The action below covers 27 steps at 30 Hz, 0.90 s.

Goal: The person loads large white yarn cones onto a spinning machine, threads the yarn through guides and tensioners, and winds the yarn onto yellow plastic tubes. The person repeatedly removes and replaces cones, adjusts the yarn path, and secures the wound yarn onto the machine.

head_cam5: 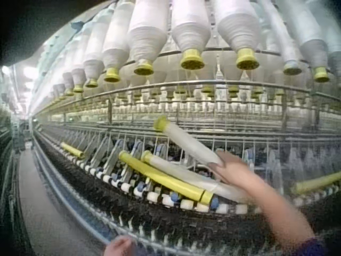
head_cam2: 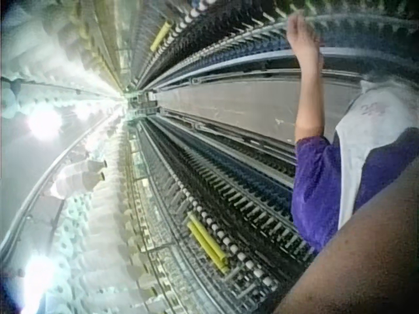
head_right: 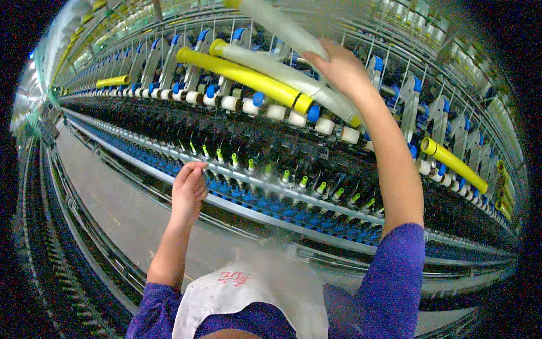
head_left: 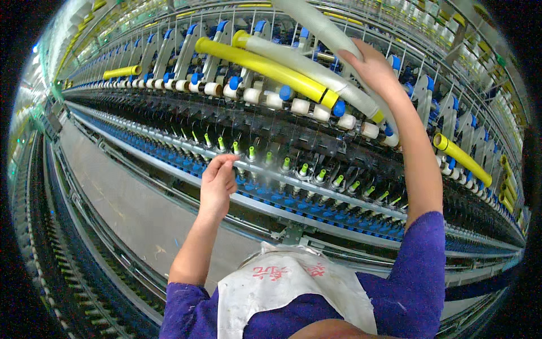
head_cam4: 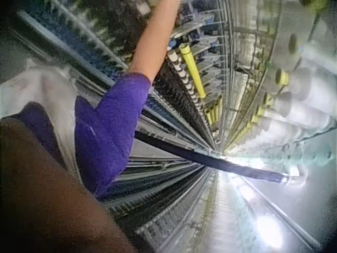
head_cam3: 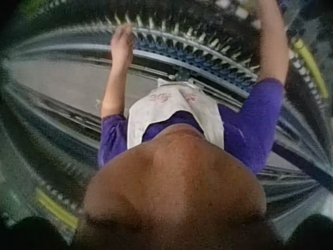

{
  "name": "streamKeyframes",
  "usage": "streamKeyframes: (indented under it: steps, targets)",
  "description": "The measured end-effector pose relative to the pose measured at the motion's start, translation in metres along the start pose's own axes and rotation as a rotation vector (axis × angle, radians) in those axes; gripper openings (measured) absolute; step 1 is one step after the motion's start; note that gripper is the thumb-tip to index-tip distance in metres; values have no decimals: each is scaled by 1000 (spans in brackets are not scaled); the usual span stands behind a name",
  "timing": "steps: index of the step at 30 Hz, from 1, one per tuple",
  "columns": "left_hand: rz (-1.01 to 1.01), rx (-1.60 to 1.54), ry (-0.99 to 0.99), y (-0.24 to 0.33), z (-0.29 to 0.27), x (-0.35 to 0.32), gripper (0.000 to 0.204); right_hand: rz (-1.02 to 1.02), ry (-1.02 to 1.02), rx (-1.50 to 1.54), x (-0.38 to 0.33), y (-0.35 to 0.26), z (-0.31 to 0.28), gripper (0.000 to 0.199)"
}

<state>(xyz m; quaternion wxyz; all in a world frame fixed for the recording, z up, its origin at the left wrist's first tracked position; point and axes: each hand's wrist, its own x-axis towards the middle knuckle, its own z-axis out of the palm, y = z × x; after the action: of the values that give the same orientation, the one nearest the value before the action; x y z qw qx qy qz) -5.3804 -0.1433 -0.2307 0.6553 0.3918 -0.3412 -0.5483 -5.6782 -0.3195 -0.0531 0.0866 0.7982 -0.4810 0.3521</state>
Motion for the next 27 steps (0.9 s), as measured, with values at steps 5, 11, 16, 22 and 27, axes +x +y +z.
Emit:
streamKeyframes:
  steps: [5,11,16,22,27]
  targets:
    - [308,41,-273,25,87,40,16,506,-130,1035,-124,-44,25,41]
    - [512,43,-455,25,215,80,19,754,13,1424,-227,-80,52,57]
    - [483,124,-532,-6,254,72,21,769,118,1456,-268,-71,48,59]
    - [145,60,-740,-31,269,39,27,905,191,1432,-252,-43,9,67]
    - [82,96,-869,-41,285,22,29,356,-172,1738,-189,46,-46,55]
